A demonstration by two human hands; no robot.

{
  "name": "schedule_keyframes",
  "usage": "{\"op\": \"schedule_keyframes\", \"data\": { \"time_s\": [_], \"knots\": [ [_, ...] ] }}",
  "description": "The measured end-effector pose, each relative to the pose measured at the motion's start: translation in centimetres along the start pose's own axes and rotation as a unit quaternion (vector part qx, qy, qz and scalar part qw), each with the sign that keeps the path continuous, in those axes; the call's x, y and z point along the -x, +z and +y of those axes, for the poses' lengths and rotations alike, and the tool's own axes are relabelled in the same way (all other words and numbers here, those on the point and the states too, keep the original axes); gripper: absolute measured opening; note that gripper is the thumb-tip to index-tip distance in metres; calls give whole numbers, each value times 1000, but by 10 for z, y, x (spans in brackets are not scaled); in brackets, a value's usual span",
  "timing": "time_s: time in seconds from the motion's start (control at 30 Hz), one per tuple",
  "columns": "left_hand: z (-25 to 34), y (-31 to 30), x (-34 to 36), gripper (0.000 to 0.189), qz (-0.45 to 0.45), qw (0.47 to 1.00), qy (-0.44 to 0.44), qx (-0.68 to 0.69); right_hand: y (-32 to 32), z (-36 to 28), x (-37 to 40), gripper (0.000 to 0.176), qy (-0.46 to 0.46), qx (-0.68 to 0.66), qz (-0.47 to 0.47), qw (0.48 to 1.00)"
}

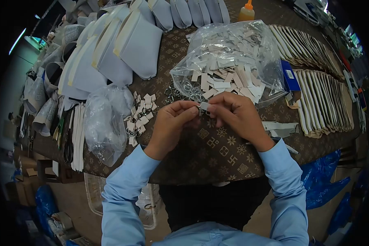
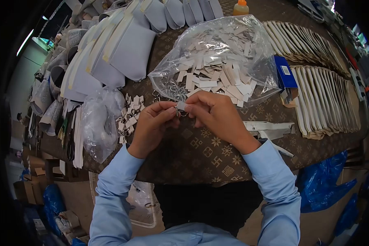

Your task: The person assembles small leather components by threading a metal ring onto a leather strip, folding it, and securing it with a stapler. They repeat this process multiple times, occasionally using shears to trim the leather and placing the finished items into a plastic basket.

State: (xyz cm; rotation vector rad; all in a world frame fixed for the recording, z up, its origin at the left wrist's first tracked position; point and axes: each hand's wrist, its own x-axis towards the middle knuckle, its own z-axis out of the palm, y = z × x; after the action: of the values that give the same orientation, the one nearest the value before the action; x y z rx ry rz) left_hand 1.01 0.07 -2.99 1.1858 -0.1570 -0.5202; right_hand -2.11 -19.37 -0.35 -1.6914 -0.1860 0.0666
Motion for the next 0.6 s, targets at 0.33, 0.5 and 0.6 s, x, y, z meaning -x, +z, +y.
{"op": "schedule_keyframes", "data": {
  "time_s": [0.33,0.5,0.6],
  "knots": [
    [5,4,3,21,-62,997,-21,27,-13,2,-1,10,32,-80,-91,992],
    [2,1,3,21,-75,996,-33,25,-11,0,3,9,31,-124,-105,986],
    [-3,1,1,20,-95,993,-52,39,-8,-1,4,11,36,-139,-114,983]
  ]
}}
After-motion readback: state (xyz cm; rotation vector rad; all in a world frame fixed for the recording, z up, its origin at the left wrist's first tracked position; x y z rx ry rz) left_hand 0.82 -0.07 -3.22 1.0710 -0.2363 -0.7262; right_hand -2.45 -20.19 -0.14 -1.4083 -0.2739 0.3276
